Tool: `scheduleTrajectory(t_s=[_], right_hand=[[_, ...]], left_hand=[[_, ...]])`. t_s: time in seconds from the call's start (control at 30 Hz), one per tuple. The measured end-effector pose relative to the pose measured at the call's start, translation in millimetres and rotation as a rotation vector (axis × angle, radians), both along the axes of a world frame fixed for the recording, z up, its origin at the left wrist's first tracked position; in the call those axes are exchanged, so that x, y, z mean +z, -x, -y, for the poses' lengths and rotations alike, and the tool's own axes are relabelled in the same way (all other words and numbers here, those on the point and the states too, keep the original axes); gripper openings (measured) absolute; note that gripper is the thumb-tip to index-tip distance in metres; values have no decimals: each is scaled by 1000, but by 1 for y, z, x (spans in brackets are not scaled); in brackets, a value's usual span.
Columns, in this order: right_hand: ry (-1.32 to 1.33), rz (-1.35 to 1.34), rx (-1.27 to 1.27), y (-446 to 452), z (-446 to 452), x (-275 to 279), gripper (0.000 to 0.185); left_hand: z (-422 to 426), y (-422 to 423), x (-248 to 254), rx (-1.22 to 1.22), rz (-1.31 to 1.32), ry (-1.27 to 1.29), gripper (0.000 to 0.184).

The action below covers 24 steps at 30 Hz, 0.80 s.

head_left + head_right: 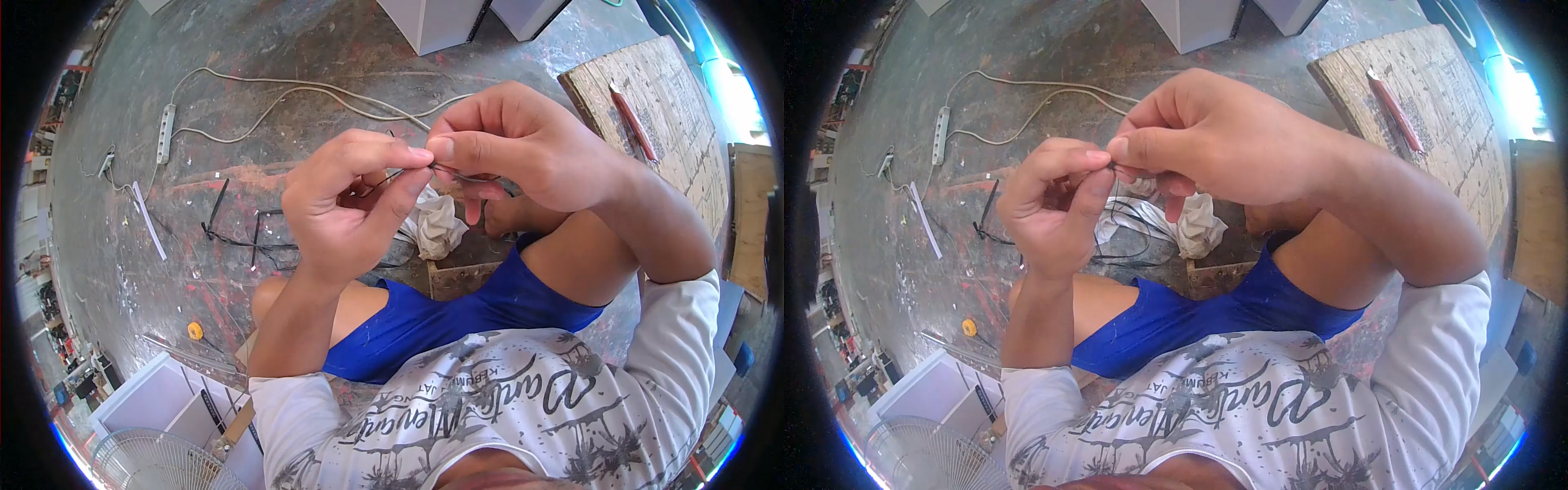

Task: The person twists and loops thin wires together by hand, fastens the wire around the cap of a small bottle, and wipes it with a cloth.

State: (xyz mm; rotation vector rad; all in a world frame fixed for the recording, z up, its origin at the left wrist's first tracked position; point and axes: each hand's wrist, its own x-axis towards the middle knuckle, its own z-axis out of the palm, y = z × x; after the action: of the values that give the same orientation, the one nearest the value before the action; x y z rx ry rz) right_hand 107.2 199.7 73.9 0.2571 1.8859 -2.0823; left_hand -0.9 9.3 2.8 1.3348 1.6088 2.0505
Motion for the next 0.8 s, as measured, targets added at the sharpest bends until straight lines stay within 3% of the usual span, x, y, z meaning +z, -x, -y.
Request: scheduleTrajectory(t_s=[0.3, 0.8], right_hand=[[-222, -102, -30, 1, 1, 11, 31], [-544, -362, -68, 0, -12, 2, 21]], left_hand=[[2, 1, 0, -23, 238, -14, 6], [2, 3, 5, -48, 355, -54, 7]])
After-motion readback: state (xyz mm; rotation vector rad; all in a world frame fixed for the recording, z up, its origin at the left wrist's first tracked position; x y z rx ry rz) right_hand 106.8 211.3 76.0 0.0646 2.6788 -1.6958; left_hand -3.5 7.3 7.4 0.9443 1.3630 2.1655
